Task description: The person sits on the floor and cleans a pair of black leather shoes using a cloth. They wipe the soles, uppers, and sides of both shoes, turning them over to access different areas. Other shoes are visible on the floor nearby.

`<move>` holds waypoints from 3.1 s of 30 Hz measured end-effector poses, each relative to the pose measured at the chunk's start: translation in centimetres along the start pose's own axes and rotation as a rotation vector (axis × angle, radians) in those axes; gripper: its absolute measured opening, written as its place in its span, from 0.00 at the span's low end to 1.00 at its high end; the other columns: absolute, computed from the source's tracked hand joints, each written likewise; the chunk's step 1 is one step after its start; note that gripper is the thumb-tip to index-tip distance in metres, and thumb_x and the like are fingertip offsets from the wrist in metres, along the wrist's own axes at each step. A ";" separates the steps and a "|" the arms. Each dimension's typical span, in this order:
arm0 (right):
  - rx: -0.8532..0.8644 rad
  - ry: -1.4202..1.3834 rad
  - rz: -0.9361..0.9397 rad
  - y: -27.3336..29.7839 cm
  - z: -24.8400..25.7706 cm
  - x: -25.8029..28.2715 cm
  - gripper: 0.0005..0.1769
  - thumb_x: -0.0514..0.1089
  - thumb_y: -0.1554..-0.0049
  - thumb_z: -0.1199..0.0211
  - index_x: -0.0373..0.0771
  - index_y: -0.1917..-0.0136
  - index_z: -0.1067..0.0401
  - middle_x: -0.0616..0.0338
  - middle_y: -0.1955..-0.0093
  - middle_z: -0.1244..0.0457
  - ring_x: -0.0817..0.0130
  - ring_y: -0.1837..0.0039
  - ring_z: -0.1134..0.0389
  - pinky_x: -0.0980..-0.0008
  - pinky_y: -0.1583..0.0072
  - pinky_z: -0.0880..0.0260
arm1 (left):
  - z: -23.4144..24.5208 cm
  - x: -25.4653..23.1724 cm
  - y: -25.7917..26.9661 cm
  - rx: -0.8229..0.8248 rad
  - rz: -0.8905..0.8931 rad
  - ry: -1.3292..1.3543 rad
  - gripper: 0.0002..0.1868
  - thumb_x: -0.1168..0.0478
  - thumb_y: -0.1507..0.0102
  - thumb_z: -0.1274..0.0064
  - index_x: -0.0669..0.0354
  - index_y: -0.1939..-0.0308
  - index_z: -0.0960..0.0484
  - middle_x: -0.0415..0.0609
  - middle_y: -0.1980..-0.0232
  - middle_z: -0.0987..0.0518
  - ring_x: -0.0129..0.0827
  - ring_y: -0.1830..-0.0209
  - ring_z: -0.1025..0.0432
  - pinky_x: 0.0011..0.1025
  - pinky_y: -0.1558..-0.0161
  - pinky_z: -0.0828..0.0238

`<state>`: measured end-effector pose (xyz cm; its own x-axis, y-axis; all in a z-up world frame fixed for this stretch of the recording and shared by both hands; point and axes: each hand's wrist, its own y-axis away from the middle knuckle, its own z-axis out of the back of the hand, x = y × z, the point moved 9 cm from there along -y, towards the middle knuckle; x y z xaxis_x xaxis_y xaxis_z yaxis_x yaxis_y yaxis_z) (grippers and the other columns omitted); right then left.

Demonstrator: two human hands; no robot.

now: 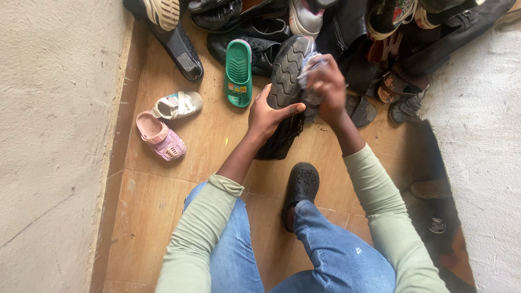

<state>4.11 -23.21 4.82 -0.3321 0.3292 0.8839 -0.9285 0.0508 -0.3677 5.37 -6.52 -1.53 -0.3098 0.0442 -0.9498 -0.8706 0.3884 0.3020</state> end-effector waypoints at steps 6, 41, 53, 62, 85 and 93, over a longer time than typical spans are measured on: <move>-0.122 -0.538 -0.318 0.5 1.9 -1.0 0.18 0.53 0.47 0.39 0.40 0.48 0.26 0.60 0.48 0.38 0.73 0.47 0.32 0.74 0.48 0.28 | 0.4 0.3 -0.7 -0.007 -0.125 -0.199 0.61 0.33 0.56 0.26 0.68 0.30 0.34 0.59 0.35 0.26 0.42 0.34 0.29 0.36 0.35 0.32; -0.288 0.128 -0.102 0.5 3.8 -1.4 0.13 0.51 0.31 0.36 0.42 0.43 0.34 0.59 0.50 0.39 0.73 0.48 0.33 0.71 0.48 0.28 | -0.9 -2.3 1.0 0.395 0.003 0.234 0.48 0.49 0.48 0.30 0.66 0.29 0.32 0.50 0.37 0.22 0.32 0.38 0.27 0.30 0.35 0.32; -0.094 0.457 0.218 0.0 -0.2 7.6 0.08 0.44 0.41 0.33 0.40 0.51 0.26 0.50 0.44 0.34 0.53 0.41 0.32 0.58 0.41 0.30 | -1.3 1.1 1.2 0.427 0.037 0.527 0.52 0.28 0.41 0.39 0.73 0.34 0.28 0.52 0.43 0.22 0.36 0.45 0.27 0.36 0.44 0.26; 0.411 -0.017 -0.262 3.5 -0.6 0.1 0.11 0.49 0.38 0.34 0.41 0.52 0.20 0.64 0.55 0.29 0.75 0.50 0.28 0.71 0.46 0.29 | 3.6 -0.1 -0.7 0.162 -0.074 0.699 0.49 0.29 0.40 0.44 0.64 0.31 0.33 0.48 0.37 0.23 0.34 0.37 0.25 0.36 0.35 0.25; 0.336 0.428 -0.483 7.5 -8.2 -7.0 0.14 0.48 0.51 0.28 0.36 0.59 0.24 0.51 0.69 0.32 0.63 0.67 0.29 0.61 0.58 0.29 | 13.3 7.2 -4.1 -0.421 0.132 0.157 0.42 0.35 0.39 0.48 0.66 0.34 0.28 0.55 0.41 0.19 0.37 0.44 0.22 0.34 0.41 0.24; 0.280 0.573 -0.321 10.7 -12.0 -6.4 0.16 0.48 0.52 0.28 0.35 0.60 0.27 0.44 0.65 0.33 0.45 0.59 0.30 0.49 0.55 0.32 | 15.4 13.5 -4.3 -0.231 0.228 -0.595 0.76 0.32 0.46 0.27 0.87 0.29 0.65 0.79 0.30 0.41 0.56 0.32 0.37 0.37 0.33 0.38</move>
<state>-1.70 -13.45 -8.26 0.0327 0.7864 0.6168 -0.9991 0.0093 0.0411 10.85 6.57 -16.89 -0.2895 0.6268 -0.7234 -0.8883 0.1057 0.4470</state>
